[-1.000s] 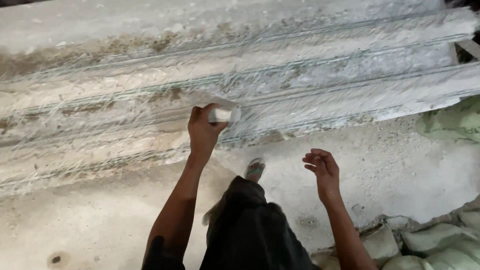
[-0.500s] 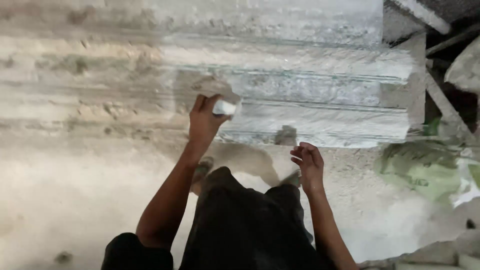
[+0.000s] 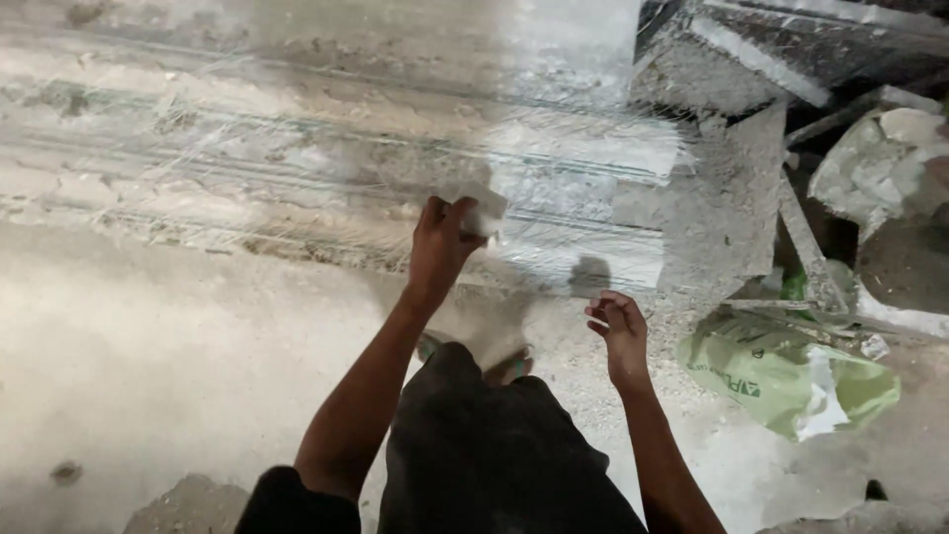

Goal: Applying plaster mix over fiberglass mesh in long architectural molds to create gypsum decorative pieces.

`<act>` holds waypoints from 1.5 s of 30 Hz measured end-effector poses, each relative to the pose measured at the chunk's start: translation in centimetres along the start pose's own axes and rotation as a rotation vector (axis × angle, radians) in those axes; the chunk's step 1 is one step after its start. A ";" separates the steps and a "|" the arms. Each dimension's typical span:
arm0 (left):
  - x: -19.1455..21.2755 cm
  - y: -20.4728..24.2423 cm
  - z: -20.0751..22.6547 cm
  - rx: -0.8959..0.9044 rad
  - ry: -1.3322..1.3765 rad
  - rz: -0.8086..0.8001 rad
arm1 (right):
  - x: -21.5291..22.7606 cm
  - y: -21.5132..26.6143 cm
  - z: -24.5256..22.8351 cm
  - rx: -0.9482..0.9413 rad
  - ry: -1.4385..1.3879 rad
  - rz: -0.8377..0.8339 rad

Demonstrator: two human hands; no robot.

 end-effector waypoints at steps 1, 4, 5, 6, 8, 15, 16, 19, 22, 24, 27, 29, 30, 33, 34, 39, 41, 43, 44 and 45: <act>-1.5 -0.9 0.8 -0.017 0.006 0.006 | 0.7 -1.3 0.0 0.014 -0.010 0.008; -3.5 0.5 4.4 -0.119 0.001 0.012 | 3.8 -1.1 1.3 -0.015 -0.060 0.031; -3.3 0.8 5.7 -0.156 -0.002 0.018 | 4.2 -0.7 1.4 -0.029 -0.045 0.028; -3.3 -0.2 7.0 -0.205 -0.005 0.040 | 4.1 -1.4 1.0 -0.026 -0.040 0.021; -3.1 -0.4 9.5 -0.214 0.019 0.053 | 5.0 -1.6 0.6 -0.021 -0.051 0.044; -4.4 0.3 16.8 -0.312 0.078 0.037 | 8.5 -0.7 -0.4 -0.026 -0.045 0.071; -6.0 0.4 17.2 -0.313 0.084 0.026 | 9.4 -0.7 -0.2 -0.032 -0.044 0.083; -9.0 0.9 18.3 -0.331 -0.030 -0.018 | 10.9 -0.7 0.1 -0.005 -0.038 0.083; -9.0 0.3 20.6 -0.314 -0.021 0.005 | 11.8 -1.2 -0.3 -0.027 -0.029 0.100; -10.0 -0.4 20.9 -0.228 0.095 -0.061 | 12.2 -1.7 0.0 -0.029 -0.075 0.097; -12.5 -0.2 20.9 -0.055 0.203 -0.147 | 10.8 -0.9 -1.2 -0.061 -0.021 0.074; -13.5 -0.5 21.6 0.028 0.260 -0.175 | 11.1 -1.5 -1.3 -0.054 -0.039 0.070; -13.9 -0.2 21.1 0.111 0.308 -0.205 | 10.9 -1.7 -1.0 -0.053 -0.064 0.062; -11.5 -0.8 20.6 0.017 0.028 -0.129 | 10.6 -1.9 -0.5 -0.060 -0.067 0.031; -11.4 -0.9 20.4 0.030 0.024 -0.128 | 10.4 -2.1 -0.4 -0.067 -0.059 0.021; -14.6 0.0 16.4 0.272 0.322 -0.317 | 9.0 -3.7 1.2 -0.079 -0.050 -0.015; -10.6 -0.3 13.4 0.252 0.195 -0.228 | 6.7 -3.4 0.9 -0.099 -0.022 -0.064; -8.0 -0.4 10.2 0.221 0.073 -0.140 | 5.0 -3.9 1.3 -0.103 0.006 -0.107; -7.8 -0.1 8.3 0.221 0.128 -0.184 | 4.6 -4.1 1.8 -0.099 -0.004 -0.122; -7.5 0.4 6.5 0.220 0.183 -0.227 | 4.0 -4.3 2.3 -0.096 -0.014 -0.137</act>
Point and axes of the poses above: each hand's wrist, its own y-axis away from the middle knuckle, its own x-axis out of the back of the hand, z = x × y, the point moved 8 cm from there along -y, towards the middle knuckle, and after that the axes turned 15 degrees about -y, right-handed, at the moved point
